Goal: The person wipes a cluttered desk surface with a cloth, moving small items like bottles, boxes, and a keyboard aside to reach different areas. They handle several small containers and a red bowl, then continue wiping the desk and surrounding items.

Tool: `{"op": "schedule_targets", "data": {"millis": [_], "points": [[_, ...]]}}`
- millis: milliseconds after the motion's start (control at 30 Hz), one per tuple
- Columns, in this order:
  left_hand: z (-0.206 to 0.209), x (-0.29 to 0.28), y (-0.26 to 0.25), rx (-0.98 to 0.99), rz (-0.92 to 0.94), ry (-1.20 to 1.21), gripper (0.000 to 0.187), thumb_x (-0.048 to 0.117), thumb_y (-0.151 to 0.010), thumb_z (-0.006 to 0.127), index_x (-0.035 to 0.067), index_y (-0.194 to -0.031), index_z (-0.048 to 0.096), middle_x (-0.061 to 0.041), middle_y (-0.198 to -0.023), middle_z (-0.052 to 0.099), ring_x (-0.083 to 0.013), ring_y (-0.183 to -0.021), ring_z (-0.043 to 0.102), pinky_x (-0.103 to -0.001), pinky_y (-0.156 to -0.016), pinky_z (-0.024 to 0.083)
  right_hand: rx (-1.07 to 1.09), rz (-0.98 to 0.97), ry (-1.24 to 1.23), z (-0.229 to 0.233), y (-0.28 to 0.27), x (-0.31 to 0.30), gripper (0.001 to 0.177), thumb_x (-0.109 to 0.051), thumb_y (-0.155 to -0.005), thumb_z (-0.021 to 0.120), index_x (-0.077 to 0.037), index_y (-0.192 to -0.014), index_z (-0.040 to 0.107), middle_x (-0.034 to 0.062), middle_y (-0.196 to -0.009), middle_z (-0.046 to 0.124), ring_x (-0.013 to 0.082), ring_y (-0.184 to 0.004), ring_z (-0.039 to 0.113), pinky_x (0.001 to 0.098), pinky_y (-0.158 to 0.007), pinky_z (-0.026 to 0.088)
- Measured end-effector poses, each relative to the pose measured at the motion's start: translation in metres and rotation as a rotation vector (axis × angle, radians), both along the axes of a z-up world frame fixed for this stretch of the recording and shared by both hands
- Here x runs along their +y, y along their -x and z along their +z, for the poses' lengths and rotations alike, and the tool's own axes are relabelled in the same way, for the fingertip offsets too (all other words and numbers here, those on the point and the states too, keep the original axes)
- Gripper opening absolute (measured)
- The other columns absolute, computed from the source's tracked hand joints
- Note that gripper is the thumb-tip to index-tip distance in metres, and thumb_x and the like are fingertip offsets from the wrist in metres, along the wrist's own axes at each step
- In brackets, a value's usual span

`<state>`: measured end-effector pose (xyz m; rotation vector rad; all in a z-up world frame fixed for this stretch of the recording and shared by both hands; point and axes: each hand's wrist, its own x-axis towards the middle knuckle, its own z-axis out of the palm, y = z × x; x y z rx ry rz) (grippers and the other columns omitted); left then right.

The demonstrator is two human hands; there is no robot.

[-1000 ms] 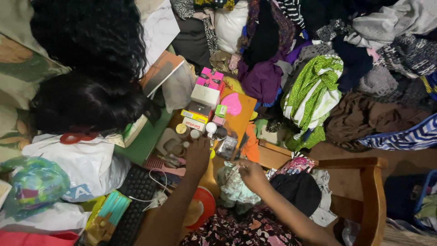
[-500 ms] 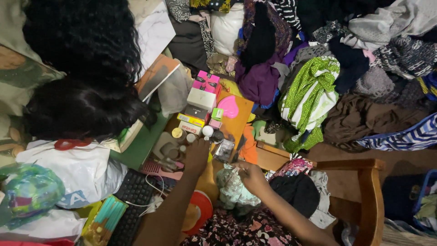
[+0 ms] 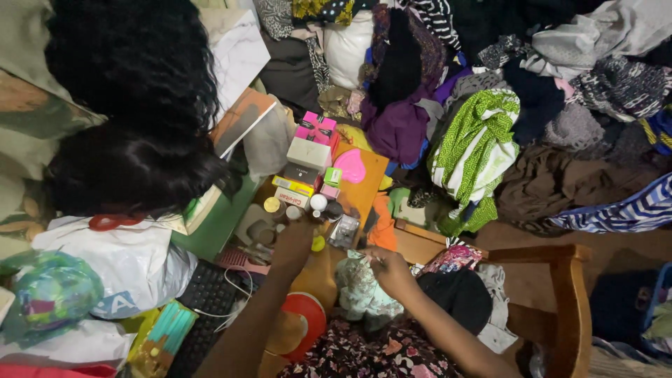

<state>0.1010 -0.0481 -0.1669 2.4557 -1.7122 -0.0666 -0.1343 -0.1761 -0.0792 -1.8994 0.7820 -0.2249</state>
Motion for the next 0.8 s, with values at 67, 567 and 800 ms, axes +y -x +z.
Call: {"op": "schedule_targets", "data": {"millis": [67,567,800], "points": [[0.042,0.012,0.009,-0.074,-0.028,0.021,0.012,0.010,-0.081,0.057,0.010,-0.092,0.059,-0.009,-0.091,0.057,-0.0264,-0.088,0.058,-0.040,-0.070,0.049,0.022,-0.020,-0.053,0.003,0.001,-0.002,0.024,-0.007,-0.087,0.057,-0.007,-0.109,0.068,0.0141,-0.077,0.067,0.0180,-0.068,0.061,0.0321,-0.065,0.049],[0.168,0.044,0.105,1.137,0.636,0.554,0.018,0.014,-0.071,0.073,0.003,-0.083,0.066,-0.008,-0.074,0.069,-0.0133,-0.062,0.061,-0.028,-0.057,0.049,-0.441,0.070,0.370,0.107,-0.004,0.054,0.038,0.000,-0.084,0.060,-0.009,-0.121,0.065,0.0147,-0.099,0.065,0.0263,-0.089,0.062,0.0382,-0.077,0.048],[0.162,0.059,0.120,1.624,0.519,0.810,0.008,0.001,-0.077,0.066,-0.004,-0.084,0.064,-0.008,-0.075,0.064,-0.0116,-0.063,0.057,-0.024,-0.059,0.047,-0.168,0.128,0.733,0.097,0.013,0.068,0.034,-0.009,-0.080,0.061,-0.017,-0.113,0.067,0.0123,-0.078,0.058,0.0272,-0.063,0.060,0.0376,-0.053,0.048]]}}
